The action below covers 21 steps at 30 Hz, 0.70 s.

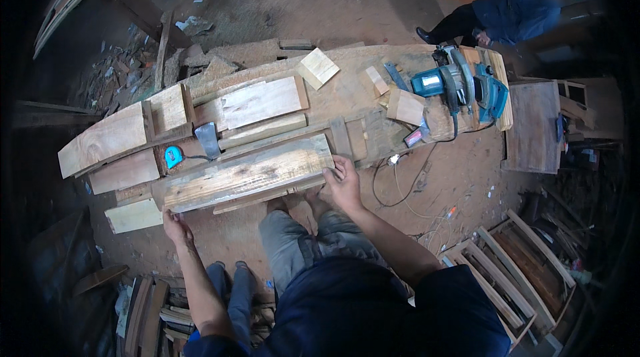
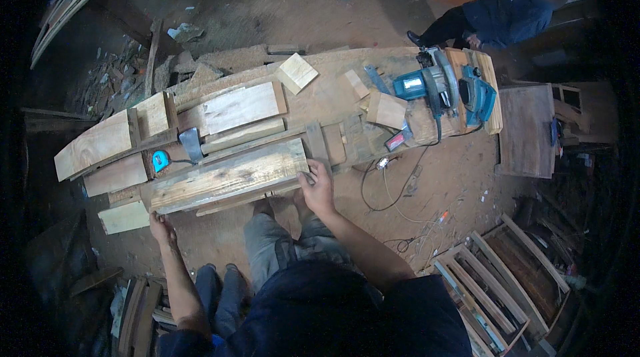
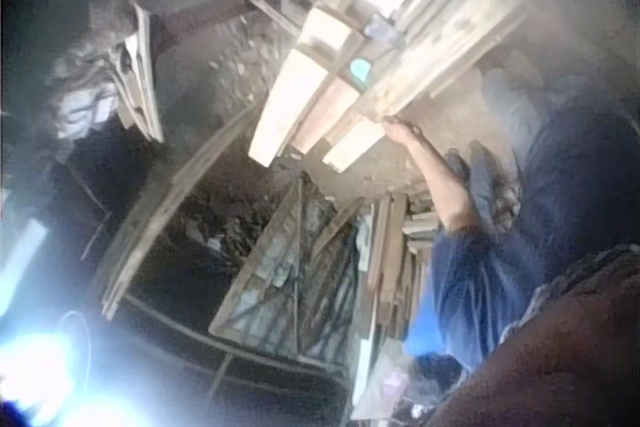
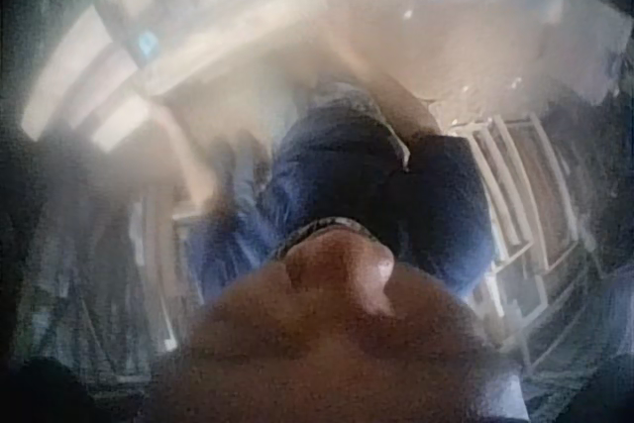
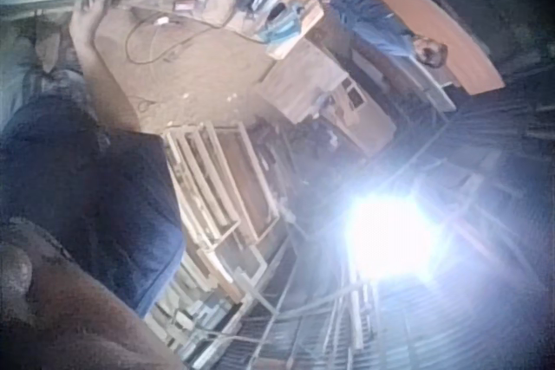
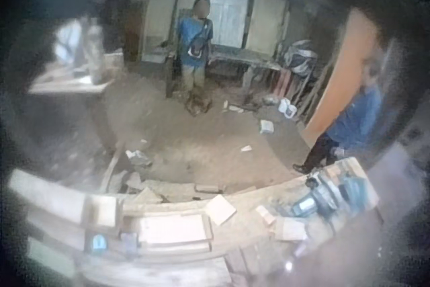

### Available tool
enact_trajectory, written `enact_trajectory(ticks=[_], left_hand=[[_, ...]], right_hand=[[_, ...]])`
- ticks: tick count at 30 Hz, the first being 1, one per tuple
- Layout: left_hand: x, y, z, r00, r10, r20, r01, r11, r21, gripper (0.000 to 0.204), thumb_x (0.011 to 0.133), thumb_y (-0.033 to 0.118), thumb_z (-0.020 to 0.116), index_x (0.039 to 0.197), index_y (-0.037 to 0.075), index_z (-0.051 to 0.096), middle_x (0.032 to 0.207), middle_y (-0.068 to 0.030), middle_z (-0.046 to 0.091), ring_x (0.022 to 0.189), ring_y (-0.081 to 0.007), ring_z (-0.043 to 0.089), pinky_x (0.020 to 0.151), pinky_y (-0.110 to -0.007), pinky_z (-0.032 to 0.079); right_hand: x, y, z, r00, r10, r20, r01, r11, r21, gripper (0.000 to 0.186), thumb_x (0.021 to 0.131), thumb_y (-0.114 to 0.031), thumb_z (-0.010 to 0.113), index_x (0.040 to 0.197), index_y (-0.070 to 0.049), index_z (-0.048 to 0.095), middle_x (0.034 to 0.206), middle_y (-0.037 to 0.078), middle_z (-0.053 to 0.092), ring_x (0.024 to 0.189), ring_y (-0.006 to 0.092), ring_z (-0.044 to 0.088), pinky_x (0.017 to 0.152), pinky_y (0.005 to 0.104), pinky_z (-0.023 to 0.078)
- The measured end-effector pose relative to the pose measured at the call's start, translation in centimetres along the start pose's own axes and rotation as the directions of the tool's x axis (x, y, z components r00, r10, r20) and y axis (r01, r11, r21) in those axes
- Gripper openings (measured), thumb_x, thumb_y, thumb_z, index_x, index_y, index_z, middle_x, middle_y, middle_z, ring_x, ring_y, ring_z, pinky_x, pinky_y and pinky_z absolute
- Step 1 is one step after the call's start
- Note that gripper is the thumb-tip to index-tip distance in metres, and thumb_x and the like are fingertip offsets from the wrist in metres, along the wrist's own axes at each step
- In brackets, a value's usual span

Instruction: The person uses a circular saw to cut a wooden plank on a workbench. They measure the wood with a tape measure, position the plank, and make several cuts to produce smaller pieces.

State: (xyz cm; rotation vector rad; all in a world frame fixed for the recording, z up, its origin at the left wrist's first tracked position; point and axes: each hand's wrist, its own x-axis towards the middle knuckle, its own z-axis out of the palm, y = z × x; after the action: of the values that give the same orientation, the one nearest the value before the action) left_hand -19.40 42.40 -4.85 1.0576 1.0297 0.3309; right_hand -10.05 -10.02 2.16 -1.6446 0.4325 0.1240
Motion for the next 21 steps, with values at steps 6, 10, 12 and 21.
enact_trajectory(ticks=[6, 10, 12, 21], left_hand=[[-0.5, -1.5, 0.7, 0.995, -0.047, -0.093, 0.051, 0.998, 0.044, 0.039, 0.104, 0.022, 0.053, 0.141, 0.008, 0.052, 0.128, -0.0050, 0.062, 0.115, -0.0150, 0.058, 0.099, -0.034, 0.046], [-0.7, -2.1, 0.4, 0.997, -0.050, -0.051, 0.049, 0.998, -0.025, 0.045, 0.105, 0.019, 0.056, 0.148, 0.009, 0.046, 0.131, -0.0052, 0.062, 0.118, -0.0161, 0.059, 0.098, -0.032, 0.047], [-0.6, -2.2, 0.4, 0.998, -0.055, -0.038, 0.055, 0.998, -0.008, 0.047, 0.105, 0.019, 0.056, 0.150, 0.009, 0.044, 0.133, -0.0057, 0.061, 0.120, -0.0167, 0.058, 0.100, -0.033, 0.047], [-0.8, -2.9, 0.4, 0.997, -0.058, -0.057, 0.058, 0.998, -0.007, 0.046, 0.106, 0.026, 0.057, 0.148, 0.012, 0.047, 0.137, -0.0014, 0.059, 0.121, -0.0139, 0.057, 0.098, -0.034, 0.044]], right_hand=[[-0.4, 1.2, -0.9, 0.997, 0.066, 0.037, -0.067, 0.998, 0.008, 0.045, 0.095, -0.003, 0.069, 0.135, 0.005, 0.052, 0.134, 0.020, 0.059, 0.129, 0.0272, 0.057, 0.107, 0.0395, 0.049], [-0.5, 1.4, -0.9, 0.997, 0.069, 0.039, -0.066, 0.996, -0.059, 0.046, 0.093, 0.002, 0.069, 0.135, 0.006, 0.051, 0.131, 0.018, 0.060, 0.126, 0.0241, 0.058, 0.108, 0.0364, 0.047], [-0.3, 1.7, -1.0, 0.995, 0.083, 0.054, -0.078, 0.993, -0.090, 0.046, 0.093, 0.002, 0.069, 0.135, 0.005, 0.051, 0.134, 0.019, 0.059, 0.128, 0.0245, 0.056, 0.109, 0.0372, 0.047], [-0.5, 0.9, -0.6, 0.998, 0.059, 0.029, -0.053, 0.983, -0.177, 0.041, 0.092, 0.001, 0.070, 0.131, 0.005, 0.056, 0.128, 0.014, 0.060, 0.126, 0.0244, 0.056, 0.107, 0.0370, 0.048]])
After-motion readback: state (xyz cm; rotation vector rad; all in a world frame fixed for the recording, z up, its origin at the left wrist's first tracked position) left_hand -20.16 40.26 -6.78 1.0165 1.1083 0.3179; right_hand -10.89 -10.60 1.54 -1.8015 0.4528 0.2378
